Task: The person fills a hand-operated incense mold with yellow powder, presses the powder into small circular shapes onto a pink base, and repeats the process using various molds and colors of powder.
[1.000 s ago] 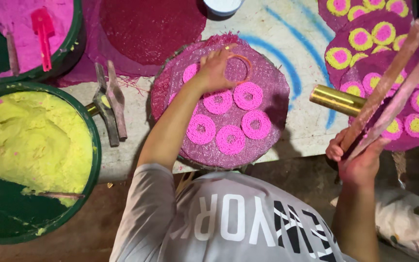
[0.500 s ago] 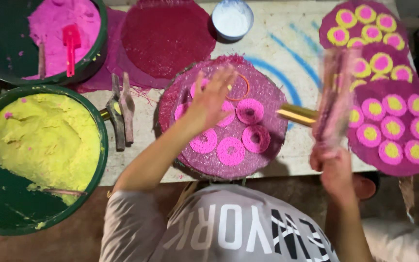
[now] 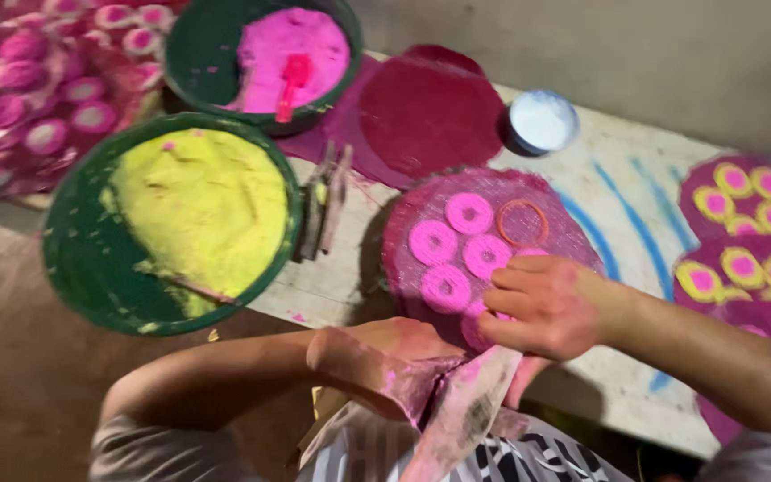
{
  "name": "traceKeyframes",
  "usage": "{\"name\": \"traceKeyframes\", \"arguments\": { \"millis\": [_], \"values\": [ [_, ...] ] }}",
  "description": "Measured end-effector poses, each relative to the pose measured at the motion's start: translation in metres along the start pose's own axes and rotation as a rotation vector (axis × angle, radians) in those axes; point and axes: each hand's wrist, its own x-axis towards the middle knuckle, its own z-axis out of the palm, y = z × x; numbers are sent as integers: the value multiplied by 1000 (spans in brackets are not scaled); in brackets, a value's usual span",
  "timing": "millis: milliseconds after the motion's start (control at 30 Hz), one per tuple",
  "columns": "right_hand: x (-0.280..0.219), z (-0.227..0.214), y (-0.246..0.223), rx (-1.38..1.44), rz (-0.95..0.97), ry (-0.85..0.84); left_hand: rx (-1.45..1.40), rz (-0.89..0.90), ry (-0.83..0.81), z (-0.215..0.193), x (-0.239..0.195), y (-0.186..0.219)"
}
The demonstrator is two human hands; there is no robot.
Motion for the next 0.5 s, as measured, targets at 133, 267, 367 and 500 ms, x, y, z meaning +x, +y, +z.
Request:
{"name": "traceKeyframes", "arguments": {
  "millis": [133,267,367,500],
  "values": [
    [47,22,-8,766,194,-230,268,-321,-65,8,-53,17],
    [95,54,-1,1042,185,-276,254,-490,40,2,-125,25],
    [134,71,21,1183,178,-266,246,-549,157,-11,-181,11],
    [174,88,57,1111,126,-240,-65,-705,328,-25,-275,-34]
  ]
}}
